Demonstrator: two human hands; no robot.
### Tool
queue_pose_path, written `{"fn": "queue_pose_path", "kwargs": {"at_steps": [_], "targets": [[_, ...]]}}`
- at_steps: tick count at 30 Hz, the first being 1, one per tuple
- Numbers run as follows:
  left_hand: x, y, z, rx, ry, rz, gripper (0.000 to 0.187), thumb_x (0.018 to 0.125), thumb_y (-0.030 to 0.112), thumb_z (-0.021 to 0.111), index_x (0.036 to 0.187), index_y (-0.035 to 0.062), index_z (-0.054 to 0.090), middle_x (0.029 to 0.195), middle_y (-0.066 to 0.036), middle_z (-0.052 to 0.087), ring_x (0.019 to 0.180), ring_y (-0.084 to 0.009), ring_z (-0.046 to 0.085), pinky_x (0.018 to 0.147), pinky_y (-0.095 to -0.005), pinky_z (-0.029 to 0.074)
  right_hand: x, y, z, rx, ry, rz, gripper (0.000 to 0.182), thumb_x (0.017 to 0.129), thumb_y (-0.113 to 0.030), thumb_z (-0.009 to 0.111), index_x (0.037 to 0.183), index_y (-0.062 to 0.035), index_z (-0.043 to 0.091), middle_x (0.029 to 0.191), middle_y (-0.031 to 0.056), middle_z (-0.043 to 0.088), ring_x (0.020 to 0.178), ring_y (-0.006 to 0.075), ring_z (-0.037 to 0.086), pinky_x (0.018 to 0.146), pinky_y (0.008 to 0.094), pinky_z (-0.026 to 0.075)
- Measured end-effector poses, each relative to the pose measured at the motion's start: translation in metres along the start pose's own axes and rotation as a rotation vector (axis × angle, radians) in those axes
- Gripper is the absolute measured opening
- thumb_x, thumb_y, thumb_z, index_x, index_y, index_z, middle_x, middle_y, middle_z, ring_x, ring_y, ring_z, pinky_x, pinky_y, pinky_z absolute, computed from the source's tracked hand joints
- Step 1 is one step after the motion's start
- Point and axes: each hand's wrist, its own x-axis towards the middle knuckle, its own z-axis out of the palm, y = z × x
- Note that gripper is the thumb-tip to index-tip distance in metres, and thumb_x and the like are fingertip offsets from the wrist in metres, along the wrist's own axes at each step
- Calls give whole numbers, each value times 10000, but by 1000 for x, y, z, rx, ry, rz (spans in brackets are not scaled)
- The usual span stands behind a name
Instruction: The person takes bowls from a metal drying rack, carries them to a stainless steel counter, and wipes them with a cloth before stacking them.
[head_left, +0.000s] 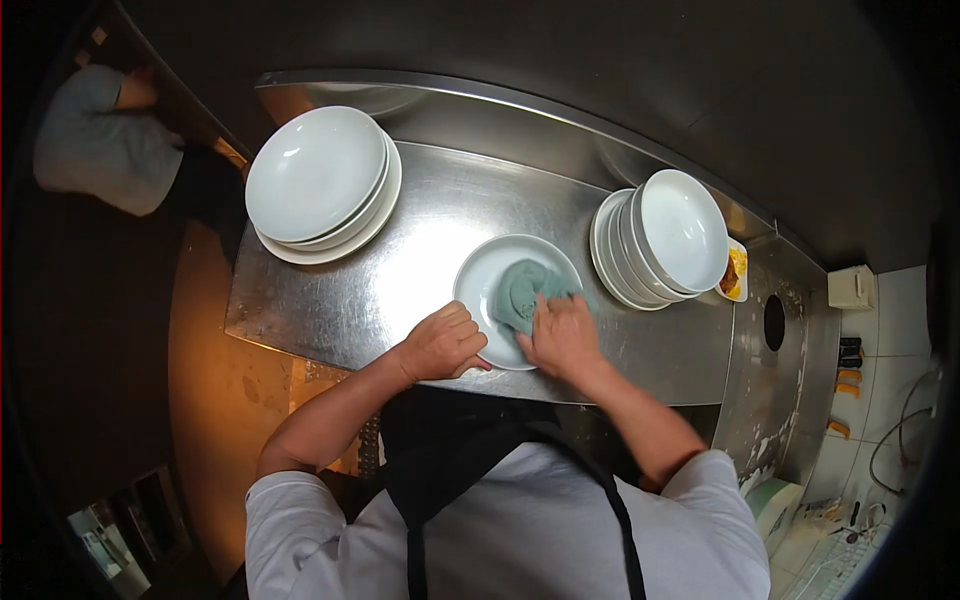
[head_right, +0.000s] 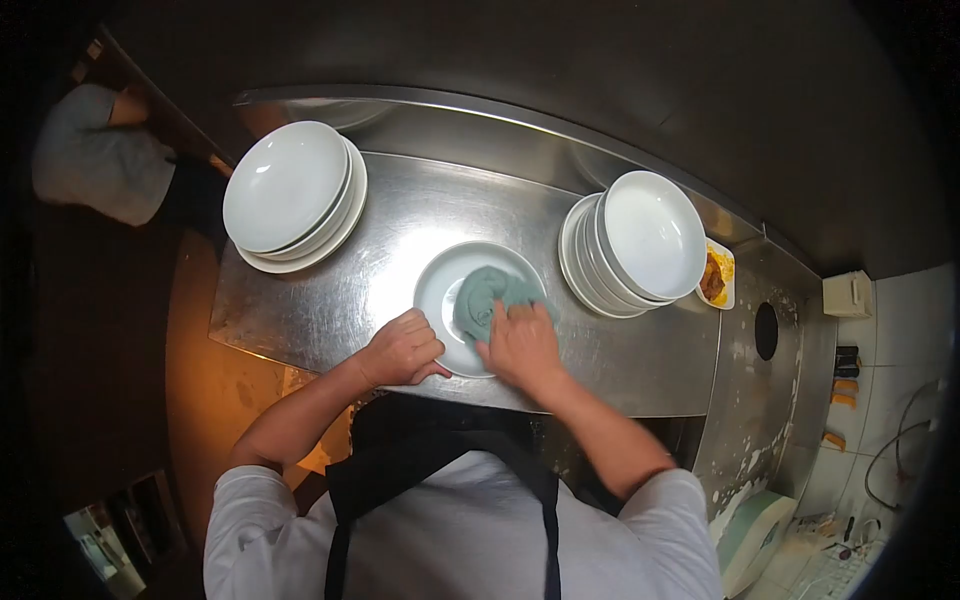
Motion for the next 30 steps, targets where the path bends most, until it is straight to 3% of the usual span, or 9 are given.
{"fn": "queue_pose_path", "kwargs": {"at_steps": [4, 7, 10, 14, 20, 24, 28, 29, 30], "targets": [[-9, 4, 13, -22, 145, -28, 333, 686, 290, 807, 732, 86, 547, 748, -63, 531, 777, -257, 565, 829, -405, 485, -7, -22, 4, 1075, -69, 198, 472, 916, -390, 600, 1117, 30, 674, 1005, 298, 672, 1007, 437, 632, 981, 456, 444], [-17, 20, 21, 45, 242, -166, 383, 659, 299, 860, 760, 63, 576, 1054, -162, 627, 1032, -348, 620, 1020, -427, 467, -1, 0, -19, 996, 66, 62, 467, 882, -380, 640, 1199, -38, 663, 1198, 312, 590, 1164, 424, 560, 1039, 465, 407], [1, 40, 3, 73, 342, -410, 458, 631, 335, 912, 794, 57, 586, 1444, -359, 402, 1317, -519, 461, 1129, -467, 380, 8, 21, -38, 914, 183, -70, 508, 847, -370, 680, 1281, -106, 652, 1390, 326, 508, 1321, 410, 489, 1097, 475, 370], [-9, 32, 19, -194, 287, -460, 522, 614, 352, 941, 853, 70, 572, 1516, -486, 95, 1417, -599, 223, 1114, -484, 385, 29, 9, -1, 84, 115, -158, 796, 844, -441, 681, 1524, -137, 401, 1605, 337, 106, 1512, 482, 35, 1191, 631, 94], [-16, 29, 30, -263, 392, -608, 1131, 599, 300, 960, 1452, -25, 293, 1549, -416, 170, 1433, -501, 311, 1107, -445, 411, 40, -15, 31, 383, 64, -275, 717, 951, -452, 547, 1488, -2, 397, 1563, 372, 206, 1486, 501, 153, 1187, 616, 135], [-9, 26, 44, -313, 430, -651, 1369, 639, 227, 939, 1546, -43, -51, 1575, -374, 159, 1430, -481, 325, 1139, -447, 363, 24, -51, 8, 813, -24, -110, 571, 993, -367, 476, 1401, 32, 477, 1350, 259, 564, 1321, 362, 501, 1163, 449, 326], [-5, 19, 52, -68, 435, -637, 1369, 650, 243, 918, 1549, -45, -73, 1579, -368, 128, 1481, -515, 134, 1202, -536, 186, 51, -44, -3, 2331, -143, 386, 543, 990, -411, 454, 1346, -11, 541, 1337, 155, 609, 1253, 304, 568, 1084, 445, 426], [-2, 16, 51, 39, 415, -646, 1378, 643, 264, 920, 1550, -45, -71, 1580, -367, 121, 1489, -526, 81, 1209, -564, 140, 49, -45, -7, 2467, -143, 275, 561, 985, -424, 453, 1362, -17, 530, 1345, 152, 602, 1256, 310, 565, 1090, 447, 423], [7, 9, 46, 44, 518, -570, 1197, 645, 362, 890, 1539, -57, 214, 1585, -373, 108, 1444, -622, 24, 1146, -716, 43, 47, -43, -10, 2598, -135, 149, 580, 979, -437, 452, 1379, -22, 519, 1354, 149, 595, 1259, 315, 562, 1096, 449, 420]]}}
